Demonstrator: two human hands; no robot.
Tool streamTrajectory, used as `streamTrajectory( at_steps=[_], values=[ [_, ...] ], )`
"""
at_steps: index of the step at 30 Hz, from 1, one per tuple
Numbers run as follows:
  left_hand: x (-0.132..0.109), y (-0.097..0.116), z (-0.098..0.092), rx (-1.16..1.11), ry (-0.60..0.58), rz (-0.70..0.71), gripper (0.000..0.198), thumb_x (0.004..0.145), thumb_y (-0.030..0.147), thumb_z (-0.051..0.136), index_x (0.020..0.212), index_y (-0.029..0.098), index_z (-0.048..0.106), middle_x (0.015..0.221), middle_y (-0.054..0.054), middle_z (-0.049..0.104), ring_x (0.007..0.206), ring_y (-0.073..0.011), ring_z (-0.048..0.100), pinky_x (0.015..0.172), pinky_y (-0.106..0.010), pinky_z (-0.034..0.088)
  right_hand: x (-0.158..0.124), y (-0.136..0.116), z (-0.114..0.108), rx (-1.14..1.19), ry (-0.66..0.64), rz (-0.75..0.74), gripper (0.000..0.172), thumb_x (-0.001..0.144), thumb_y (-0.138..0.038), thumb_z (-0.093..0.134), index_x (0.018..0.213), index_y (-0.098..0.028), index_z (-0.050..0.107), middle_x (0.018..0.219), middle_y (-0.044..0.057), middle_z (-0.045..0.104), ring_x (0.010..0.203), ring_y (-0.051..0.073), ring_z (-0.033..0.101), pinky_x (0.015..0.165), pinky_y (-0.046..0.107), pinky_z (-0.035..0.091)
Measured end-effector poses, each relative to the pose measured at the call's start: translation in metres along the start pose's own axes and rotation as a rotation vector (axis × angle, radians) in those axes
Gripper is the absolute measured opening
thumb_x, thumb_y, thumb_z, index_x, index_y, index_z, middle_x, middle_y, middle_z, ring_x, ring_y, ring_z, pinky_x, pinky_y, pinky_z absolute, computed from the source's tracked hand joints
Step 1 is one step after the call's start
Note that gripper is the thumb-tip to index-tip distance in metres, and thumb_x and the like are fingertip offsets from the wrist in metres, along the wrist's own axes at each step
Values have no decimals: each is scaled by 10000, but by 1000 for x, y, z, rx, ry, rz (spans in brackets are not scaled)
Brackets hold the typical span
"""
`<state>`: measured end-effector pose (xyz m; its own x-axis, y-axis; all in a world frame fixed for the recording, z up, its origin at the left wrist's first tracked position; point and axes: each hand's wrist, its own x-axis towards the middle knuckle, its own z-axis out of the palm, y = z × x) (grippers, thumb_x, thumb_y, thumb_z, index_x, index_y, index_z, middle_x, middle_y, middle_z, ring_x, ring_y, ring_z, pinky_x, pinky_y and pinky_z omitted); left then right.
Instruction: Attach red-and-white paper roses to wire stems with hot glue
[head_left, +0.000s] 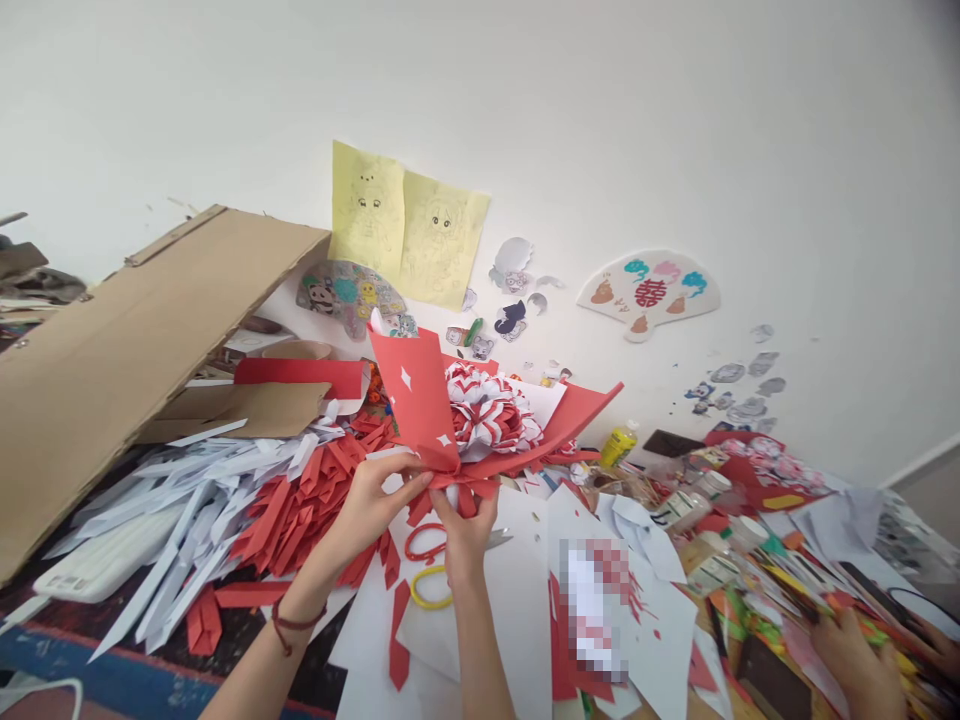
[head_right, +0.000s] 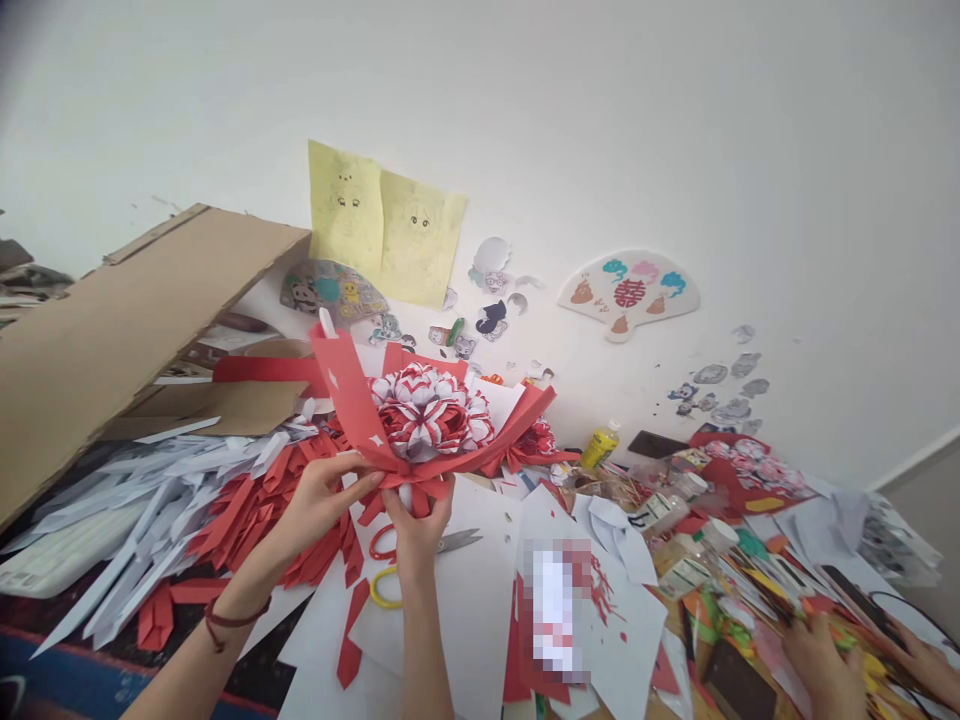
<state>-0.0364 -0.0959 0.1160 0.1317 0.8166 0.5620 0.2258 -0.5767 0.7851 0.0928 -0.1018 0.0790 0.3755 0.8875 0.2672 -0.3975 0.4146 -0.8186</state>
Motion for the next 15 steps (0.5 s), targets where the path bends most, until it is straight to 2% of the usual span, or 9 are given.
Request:
streamTrajectory(
  at_steps=[4, 8, 12, 15],
  values=[
    [4, 5, -2, -114, -29, -110, 247, 846, 392, 698, 735, 173, 709, 680, -20, 688, 615, -155, 593, 591, -240, 460, 1, 1, -3, -4, -12, 5, 820, 601, -326, 876, 1309, -222, 474, 1205, 94, 663, 1083, 257, 654, 982, 440, 532],
    [7, 6, -3, -196, -3, -159, 253, 786, 402, 751, 696, 167, 723, 680, -37, 709, 617, -172, 616, 596, -253, 483, 5, 4, -5, -34, -17, -3, 820, 596, -334, 875, 1303, -223, 475, 1190, 84, 667, 1081, 253, 649, 985, 438, 528],
    [10, -3, -1, -253, -3, -195, 242, 775, 394, 758, 709, 162, 729, 673, -38, 712, 618, -173, 627, 590, -247, 477, 10, 8, -4, -17, -29, -15, 819, 598, -316, 882, 1298, -227, 465, 1162, 77, 669, 1063, 249, 653, 980, 432, 525],
    [12, -11, 1, -216, 27, -181, 266, 784, 405, 746, 686, 159, 721, 661, -33, 702, 612, -164, 615, 586, -237, 464, 15, 12, -4, -27, -34, -31, 849, 579, -350, 898, 1303, -234, 468, 1184, 80, 654, 1076, 263, 640, 993, 455, 510]
  ],
)
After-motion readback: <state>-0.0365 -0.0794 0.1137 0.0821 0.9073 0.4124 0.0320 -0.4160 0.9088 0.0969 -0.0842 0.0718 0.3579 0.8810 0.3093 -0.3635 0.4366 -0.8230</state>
